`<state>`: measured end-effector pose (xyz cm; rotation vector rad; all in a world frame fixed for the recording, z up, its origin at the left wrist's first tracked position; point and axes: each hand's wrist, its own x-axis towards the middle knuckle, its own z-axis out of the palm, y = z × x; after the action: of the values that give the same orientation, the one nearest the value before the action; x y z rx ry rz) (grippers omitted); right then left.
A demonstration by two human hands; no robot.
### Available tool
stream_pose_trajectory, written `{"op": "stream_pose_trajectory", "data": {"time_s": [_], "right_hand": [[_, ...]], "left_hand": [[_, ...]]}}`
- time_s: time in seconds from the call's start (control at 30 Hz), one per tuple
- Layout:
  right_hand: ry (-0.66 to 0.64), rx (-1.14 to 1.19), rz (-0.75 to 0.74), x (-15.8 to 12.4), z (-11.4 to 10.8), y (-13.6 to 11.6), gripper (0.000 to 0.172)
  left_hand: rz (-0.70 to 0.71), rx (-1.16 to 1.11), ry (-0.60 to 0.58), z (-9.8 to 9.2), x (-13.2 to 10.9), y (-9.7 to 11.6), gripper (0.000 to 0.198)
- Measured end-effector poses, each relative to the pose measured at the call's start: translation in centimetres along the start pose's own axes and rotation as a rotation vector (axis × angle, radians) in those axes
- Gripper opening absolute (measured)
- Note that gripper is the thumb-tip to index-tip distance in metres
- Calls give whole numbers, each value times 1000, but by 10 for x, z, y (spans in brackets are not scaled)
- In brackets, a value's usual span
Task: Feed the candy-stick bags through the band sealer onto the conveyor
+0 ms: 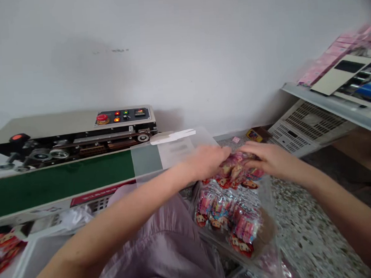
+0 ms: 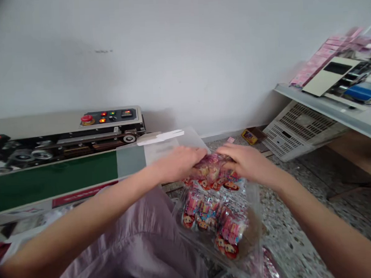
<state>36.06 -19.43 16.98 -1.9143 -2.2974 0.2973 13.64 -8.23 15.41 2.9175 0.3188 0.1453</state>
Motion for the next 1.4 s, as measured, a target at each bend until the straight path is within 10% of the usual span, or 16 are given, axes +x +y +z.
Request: {"op": "stream_pose_trajectory", "data": {"time_s": [0.17,0.43,0.77,0.97,1.23,1.4], "right_hand": [[51,-65,-114,78,-36,-28,26],[-46,-64,-28,192,50,-23,41],[-268,306,-52,210,1,-7,39],[-419,430,7,241,41,20,58],[-409,655,107,266,82,54,65],[-56,357,74,249,96,49,59]], "left_hand": [[-119,125,89,-53,-24,-47,24],[-501,56,61,17,-34,-127,35],[-309,-302,-92,-30,-24,-167,35],[-326,-492,-309,-5,-8,-213,53],[-430,-261,-84,25,-8,-220,53],[-514,-59,138,43,-27,-198,31]]}}
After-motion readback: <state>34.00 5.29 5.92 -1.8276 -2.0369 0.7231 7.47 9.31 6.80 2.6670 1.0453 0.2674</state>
